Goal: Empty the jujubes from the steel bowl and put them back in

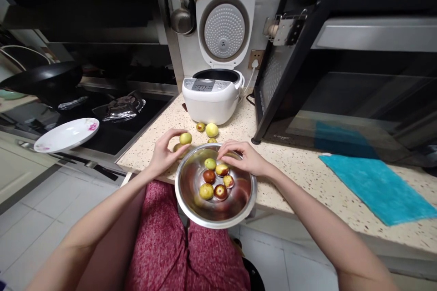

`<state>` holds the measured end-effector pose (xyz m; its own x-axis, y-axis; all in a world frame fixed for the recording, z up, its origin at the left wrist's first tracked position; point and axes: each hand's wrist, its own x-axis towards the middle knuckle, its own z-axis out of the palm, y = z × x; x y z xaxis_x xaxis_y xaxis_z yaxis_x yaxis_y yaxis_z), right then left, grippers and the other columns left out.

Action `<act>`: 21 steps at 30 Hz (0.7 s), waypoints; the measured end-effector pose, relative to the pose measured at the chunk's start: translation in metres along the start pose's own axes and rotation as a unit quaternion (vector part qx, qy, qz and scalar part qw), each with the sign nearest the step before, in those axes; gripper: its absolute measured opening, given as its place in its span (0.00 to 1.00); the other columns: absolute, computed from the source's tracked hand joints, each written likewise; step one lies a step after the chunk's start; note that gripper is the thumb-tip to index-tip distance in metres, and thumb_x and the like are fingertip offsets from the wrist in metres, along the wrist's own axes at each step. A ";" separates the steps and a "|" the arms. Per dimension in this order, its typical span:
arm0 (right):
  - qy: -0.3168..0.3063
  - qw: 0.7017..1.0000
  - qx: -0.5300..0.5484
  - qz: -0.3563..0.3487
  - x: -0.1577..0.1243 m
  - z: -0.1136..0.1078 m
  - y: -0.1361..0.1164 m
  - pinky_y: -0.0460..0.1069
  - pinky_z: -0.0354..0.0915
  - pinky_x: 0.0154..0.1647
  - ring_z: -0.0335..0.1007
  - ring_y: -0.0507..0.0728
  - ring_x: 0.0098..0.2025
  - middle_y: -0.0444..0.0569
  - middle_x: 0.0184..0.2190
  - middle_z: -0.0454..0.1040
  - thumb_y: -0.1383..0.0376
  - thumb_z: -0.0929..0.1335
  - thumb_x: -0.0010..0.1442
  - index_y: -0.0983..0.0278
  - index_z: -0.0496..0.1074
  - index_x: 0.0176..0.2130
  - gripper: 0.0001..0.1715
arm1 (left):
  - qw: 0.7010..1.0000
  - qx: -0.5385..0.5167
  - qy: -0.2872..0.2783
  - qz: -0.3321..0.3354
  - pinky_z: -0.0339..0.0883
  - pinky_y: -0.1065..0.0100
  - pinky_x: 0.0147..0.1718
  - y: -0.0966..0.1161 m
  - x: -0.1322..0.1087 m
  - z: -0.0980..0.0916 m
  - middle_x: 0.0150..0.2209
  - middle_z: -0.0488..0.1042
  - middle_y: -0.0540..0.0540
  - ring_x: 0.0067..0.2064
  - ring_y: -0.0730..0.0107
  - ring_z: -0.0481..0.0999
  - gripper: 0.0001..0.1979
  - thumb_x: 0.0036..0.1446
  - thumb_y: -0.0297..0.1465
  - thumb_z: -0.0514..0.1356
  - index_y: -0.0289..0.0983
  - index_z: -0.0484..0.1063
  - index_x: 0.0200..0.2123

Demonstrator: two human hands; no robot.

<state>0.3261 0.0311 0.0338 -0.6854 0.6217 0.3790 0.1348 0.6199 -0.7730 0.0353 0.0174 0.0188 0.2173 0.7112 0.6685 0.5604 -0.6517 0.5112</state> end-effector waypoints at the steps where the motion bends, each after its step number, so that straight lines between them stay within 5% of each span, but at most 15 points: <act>1: 0.000 1.000 -0.002 0.001 0.000 0.000 -0.001 0.60 0.68 0.53 0.75 0.60 0.46 0.50 0.39 0.80 0.60 0.70 0.66 0.60 0.80 0.38 0.09 | 1.000 -0.025 0.003 0.002 0.73 0.58 0.50 0.009 0.000 -0.004 0.49 0.76 0.43 0.50 0.62 0.76 0.14 0.64 0.36 0.62 0.39 0.70 0.51; 6: 0.000 1.000 -0.011 0.001 0.001 0.000 -0.004 0.59 0.68 0.52 0.75 0.58 0.45 0.50 0.39 0.80 0.61 0.70 0.65 0.61 0.81 0.38 0.08 | 0.985 -0.071 -0.137 0.071 0.74 0.56 0.53 0.052 -0.009 -0.019 0.50 0.76 0.42 0.53 0.62 0.76 0.15 0.64 0.32 0.63 0.39 0.72 0.53; 10: 0.001 1.000 -0.011 0.003 0.001 0.001 -0.006 0.58 0.68 0.51 0.75 0.58 0.44 0.50 0.39 0.80 0.62 0.70 0.65 0.61 0.81 0.38 0.08 | 0.959 -0.062 -0.267 0.065 0.74 0.57 0.56 0.063 -0.017 -0.020 0.54 0.75 0.44 0.55 0.63 0.76 0.16 0.66 0.30 0.61 0.42 0.71 0.56; 21: -0.002 1.000 -0.005 0.003 0.001 0.004 -0.004 0.58 0.68 0.51 0.74 0.58 0.44 0.50 0.39 0.80 0.62 0.70 0.65 0.61 0.80 0.38 0.08 | 0.943 -0.042 -0.329 0.032 0.77 0.55 0.54 0.061 -0.015 -0.020 0.48 0.81 0.46 0.51 0.62 0.81 0.08 0.67 0.31 0.60 0.42 0.80 0.45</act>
<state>0.3214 0.0273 0.0353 -0.6872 0.6237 0.3725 0.1464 0.6211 -0.7699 0.0505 -0.0386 0.0509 0.7131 0.6612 0.2330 0.4700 -0.6976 0.5408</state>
